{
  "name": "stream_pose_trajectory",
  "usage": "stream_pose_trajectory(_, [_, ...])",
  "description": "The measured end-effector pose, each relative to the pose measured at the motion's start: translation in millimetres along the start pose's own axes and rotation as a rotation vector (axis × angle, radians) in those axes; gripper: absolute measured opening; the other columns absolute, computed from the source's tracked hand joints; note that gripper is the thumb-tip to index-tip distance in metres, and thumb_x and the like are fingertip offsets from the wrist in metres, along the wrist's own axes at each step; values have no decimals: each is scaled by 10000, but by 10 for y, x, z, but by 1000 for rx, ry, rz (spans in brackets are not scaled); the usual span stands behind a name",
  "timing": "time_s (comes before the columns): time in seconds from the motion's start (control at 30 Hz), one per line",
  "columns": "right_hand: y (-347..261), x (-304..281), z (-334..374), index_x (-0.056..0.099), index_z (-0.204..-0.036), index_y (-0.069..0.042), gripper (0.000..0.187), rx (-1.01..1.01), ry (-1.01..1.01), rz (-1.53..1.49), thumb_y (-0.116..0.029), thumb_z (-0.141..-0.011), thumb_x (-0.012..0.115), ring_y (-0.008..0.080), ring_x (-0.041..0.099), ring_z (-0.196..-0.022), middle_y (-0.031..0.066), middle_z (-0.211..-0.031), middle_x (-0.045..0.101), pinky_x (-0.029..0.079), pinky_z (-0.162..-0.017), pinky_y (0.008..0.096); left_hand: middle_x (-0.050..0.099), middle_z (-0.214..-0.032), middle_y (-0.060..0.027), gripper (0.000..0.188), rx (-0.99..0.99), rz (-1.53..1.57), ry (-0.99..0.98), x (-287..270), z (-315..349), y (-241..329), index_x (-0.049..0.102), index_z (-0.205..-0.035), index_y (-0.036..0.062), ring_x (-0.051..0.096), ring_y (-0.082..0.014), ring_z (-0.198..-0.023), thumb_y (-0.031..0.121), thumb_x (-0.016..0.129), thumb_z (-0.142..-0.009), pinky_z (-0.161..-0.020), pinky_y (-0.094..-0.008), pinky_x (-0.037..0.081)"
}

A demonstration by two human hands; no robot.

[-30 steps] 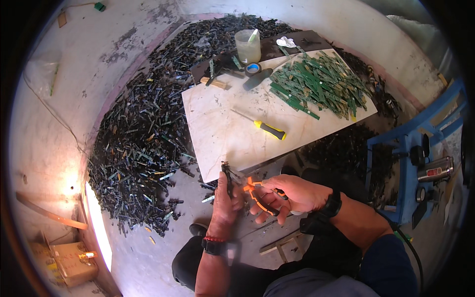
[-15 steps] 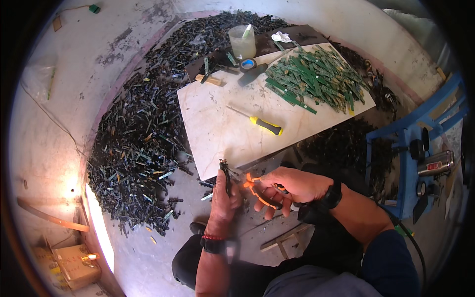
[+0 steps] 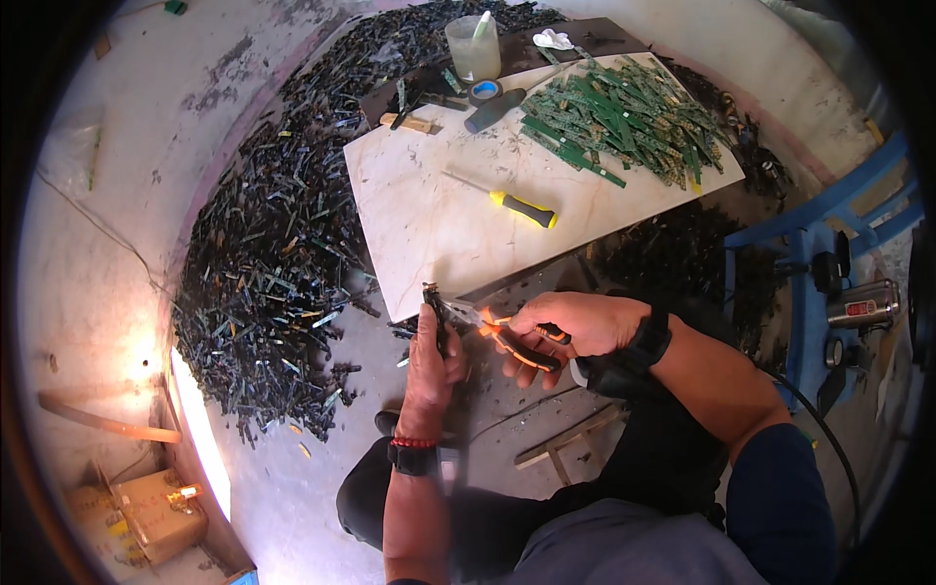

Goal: The person sits on the floor and uses pliers to strip components from small electronic parts. They hold the parts in one hand and use the pliers in the other to pull off pieces, dropping the debris onto the floor. A pile of green circuit boards is visible on a nearby table.

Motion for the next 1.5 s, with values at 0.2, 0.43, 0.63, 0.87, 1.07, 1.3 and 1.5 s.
stream_pose_trajectory(0.2, [-1, -29, -47, 548, -1036, -23, 343, -3, -50, -77, -320, -924, 420, 139, 547, -620, 74, -786, 586, 422, -518, 248, 238, -433, 53, 553, 3, 14, -22, -13, -15, -14, 381, -608, 135, 199, -80, -347, 595, 356, -913, -347, -238, 156])
stream_pose_trajectory(0.43, [-23, -2, -65, 530, -860, -45, 311, -46, 36, 32, -335, -907, 427, 137, 497, -497, 63, -665, 550, 363, -405, 265, 246, -429, 48, 561, -25, 74, -19, 19, -7, -20, 384, -595, 140, 199, -83, -340, 607, 359, -905, -337, -237, 163])
stream_pose_trajectory(0.63, [132, 49, -136, 508, -740, -1, 334, -515, 402, 1000, -284, -914, 476, 109, 491, -510, 28, -604, 508, 395, -471, 274, 248, -447, 49, 568, -116, 280, -111, 36, -3, -11, 387, -586, 137, 192, -85, -353, 600, 343, -913, -339, -232, 150])
stream_pose_trajectory(0.87, [119, 92, -77, 579, -843, 12, 264, -125, 127, 249, -245, -853, 518, 149, 593, -612, 98, -753, 632, 455, -548, 281, 251, -404, 40, 592, -146, 358, -179, 3, -23, -20, 385, -576, 133, 170, -96, -321, 611, 301, -916, -330, -240, 175])
stream_pose_trajectory(1.07, [140, 93, -130, 613, -891, 11, 291, -118, 60, 119, -255, -843, 507, 139, 606, -667, 91, -805, 650, 438, -582, 238, 253, -427, 40, 587, -132, 425, -252, 34, -17, -7, 407, -577, 129, 180, -89, -343, 594, 311, -922, -326, -229, 141])
stream_pose_trajectory(1.3, [49, 144, -44, 584, -975, -11, 342, -60, -23, 70, -304, -920, 416, 153, 633, -782, 124, -908, 656, 407, -523, 215, 251, -421, 41, 597, -141, 385, -206, 54, -14, 7, 398, -555, 138, 183, -91, -338, 601, 308, -920, -323, -232, 143])
stream_pose_trajectory(1.5, [31, 155, -39, 537, -1051, -8, 348, -2, -68, -57, -300, -923, 399, 205, 653, -812, 134, -953, 643, 412, -468, 220, 246, -421, 43, 593, -144, 380, -235, 43, -14, 2, 394, -556, 142, 188, -91, -338, 603, 305, -919, -323, -233, 142])
Point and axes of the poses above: each hand's wrist, its own z-axis away from the middle knuckle, its own x-axis out of the palm, y = z × x, the point moved 2 cm from there along -z, towards the middle knuckle
